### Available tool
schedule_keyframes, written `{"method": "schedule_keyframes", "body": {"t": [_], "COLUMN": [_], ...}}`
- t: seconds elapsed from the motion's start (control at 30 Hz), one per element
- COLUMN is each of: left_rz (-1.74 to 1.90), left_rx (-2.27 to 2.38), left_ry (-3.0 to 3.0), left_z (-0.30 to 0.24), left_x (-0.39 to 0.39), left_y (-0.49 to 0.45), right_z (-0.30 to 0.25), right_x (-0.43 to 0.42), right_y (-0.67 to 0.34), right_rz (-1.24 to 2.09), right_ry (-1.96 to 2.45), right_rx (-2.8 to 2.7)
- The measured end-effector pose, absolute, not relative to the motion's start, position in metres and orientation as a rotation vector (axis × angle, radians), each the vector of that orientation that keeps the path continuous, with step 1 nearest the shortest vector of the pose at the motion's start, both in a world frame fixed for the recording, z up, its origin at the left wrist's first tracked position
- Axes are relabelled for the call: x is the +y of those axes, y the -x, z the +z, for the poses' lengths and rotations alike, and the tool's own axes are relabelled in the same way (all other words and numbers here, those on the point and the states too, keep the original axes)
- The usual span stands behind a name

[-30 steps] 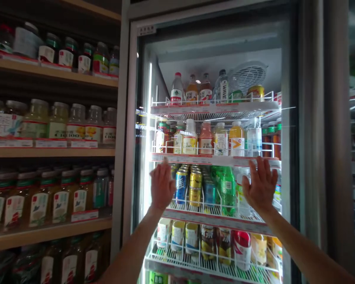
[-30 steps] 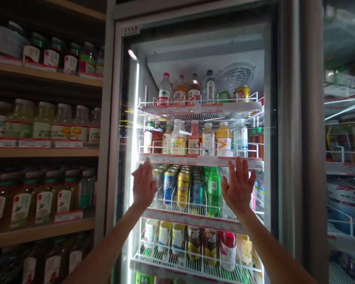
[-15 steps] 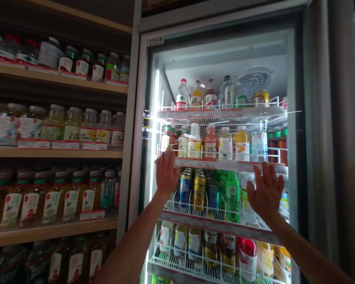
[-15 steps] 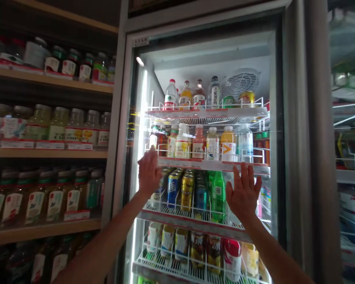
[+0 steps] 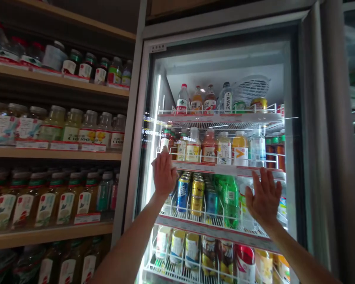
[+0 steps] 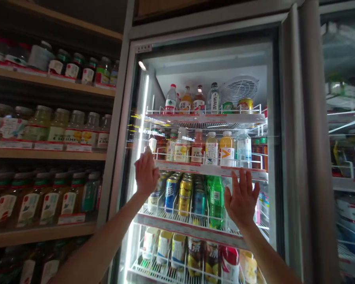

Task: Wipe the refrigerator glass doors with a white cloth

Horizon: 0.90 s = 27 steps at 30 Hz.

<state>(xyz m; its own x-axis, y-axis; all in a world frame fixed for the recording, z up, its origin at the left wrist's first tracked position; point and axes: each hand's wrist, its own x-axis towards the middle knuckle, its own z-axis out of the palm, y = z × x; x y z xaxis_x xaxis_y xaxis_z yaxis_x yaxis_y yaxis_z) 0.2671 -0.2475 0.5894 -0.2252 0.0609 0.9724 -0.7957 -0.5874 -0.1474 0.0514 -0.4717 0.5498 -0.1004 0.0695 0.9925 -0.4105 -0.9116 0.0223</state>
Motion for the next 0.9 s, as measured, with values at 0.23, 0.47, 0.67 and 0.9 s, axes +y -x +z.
{"method": "schedule_keyframes", "body": {"t": [0.23,0.47,0.67,0.9], "left_rz": [1.816,1.767,1.774,1.903], "left_rx": [-0.989,-1.051,-0.835,-1.182], "left_ry": [-1.387,-1.42,-1.39,-1.391], "left_z": [0.595,0.599,0.612,0.609], "left_x": [-0.286,-0.268,-0.275,-0.282], "left_y": [-0.232,-0.244,-0.241,-0.235], "right_z": [0.547,0.549,0.548,0.548], "right_x": [-0.477,-0.474,-0.475,-0.48], "right_y": [-0.051,-0.052,-0.053,-0.053], "right_rz": [2.039,2.066,2.063,2.039], "right_ry": [-1.837,-1.849,-1.838,-1.801], "right_rx": [-0.388,-0.372,-0.371,-0.346]}}
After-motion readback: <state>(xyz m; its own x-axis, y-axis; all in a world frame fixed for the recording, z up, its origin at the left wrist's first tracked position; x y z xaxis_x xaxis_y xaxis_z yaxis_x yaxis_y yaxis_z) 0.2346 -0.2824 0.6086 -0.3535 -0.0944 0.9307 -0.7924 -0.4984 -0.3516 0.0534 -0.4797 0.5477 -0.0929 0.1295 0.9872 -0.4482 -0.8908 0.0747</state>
